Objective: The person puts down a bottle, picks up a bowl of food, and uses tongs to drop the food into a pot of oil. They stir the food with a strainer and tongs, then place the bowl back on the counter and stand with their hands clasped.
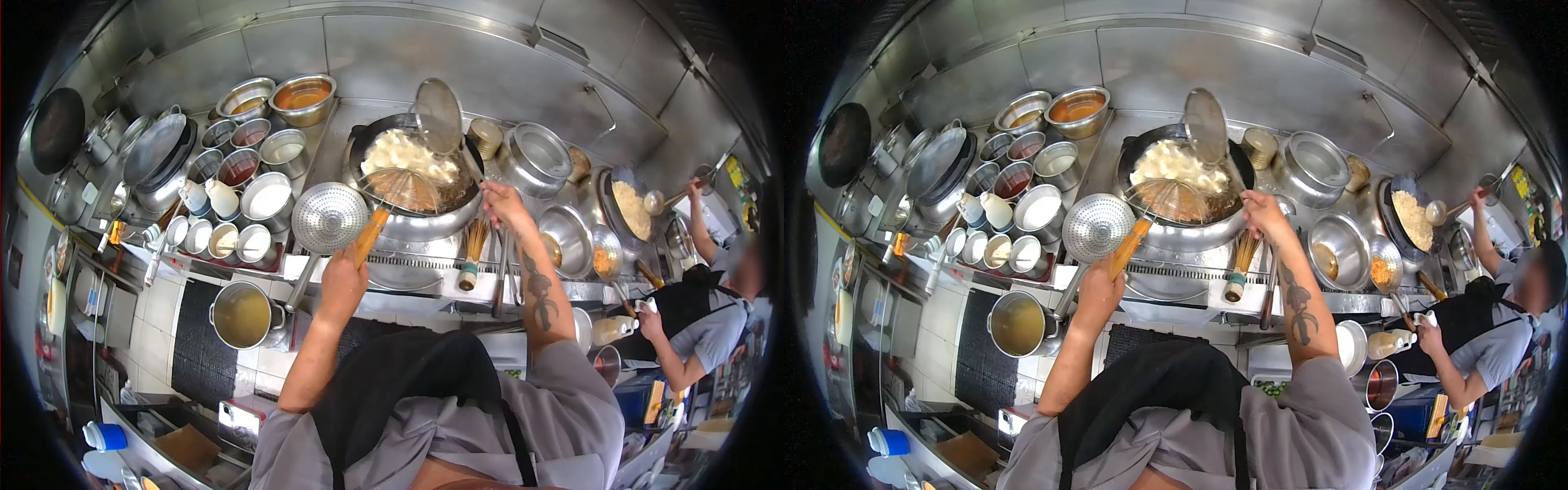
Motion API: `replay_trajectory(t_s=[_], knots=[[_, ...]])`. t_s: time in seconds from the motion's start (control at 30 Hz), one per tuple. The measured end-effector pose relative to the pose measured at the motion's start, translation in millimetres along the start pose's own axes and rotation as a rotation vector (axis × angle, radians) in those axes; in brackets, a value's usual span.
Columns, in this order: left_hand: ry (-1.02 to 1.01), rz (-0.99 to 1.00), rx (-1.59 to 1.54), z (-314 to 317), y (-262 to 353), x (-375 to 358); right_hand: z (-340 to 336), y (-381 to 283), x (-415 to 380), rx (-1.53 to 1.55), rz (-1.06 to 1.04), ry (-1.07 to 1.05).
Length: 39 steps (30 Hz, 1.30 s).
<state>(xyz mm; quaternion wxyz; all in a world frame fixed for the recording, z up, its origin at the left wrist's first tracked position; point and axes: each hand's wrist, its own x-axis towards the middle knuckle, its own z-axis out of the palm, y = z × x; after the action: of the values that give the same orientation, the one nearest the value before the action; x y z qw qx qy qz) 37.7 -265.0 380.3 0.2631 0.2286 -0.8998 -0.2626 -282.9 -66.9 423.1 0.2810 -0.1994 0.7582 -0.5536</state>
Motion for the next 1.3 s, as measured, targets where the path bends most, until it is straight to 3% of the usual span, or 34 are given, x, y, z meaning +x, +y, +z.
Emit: replay_trajectory(t_s=[0.3, 0.47, 0.8, 1.07, 1.3], knots=[[0.004, 0.014, 0.031, 0, -4, 3, -59, 11, -8, -0.171, 0.069, 0.183], [-0.003, 0.014, 0.031, -3, -2, 4, -58, 13, -17, -0.003, 0.259, 0.083], [0.012, 0.002, 0.021, -15, 17, 6, -52, 77, 53, 0.472, 0.392, -0.224], [0.013, -0.003, 0.063, -13, 33, 9, -14, 103, 87, 0.62, 0.349, -0.34], [0.017, 0.006, 0.08, -10, 24, 6, -26, 105, 68, 0.716, 0.295, -0.31]])
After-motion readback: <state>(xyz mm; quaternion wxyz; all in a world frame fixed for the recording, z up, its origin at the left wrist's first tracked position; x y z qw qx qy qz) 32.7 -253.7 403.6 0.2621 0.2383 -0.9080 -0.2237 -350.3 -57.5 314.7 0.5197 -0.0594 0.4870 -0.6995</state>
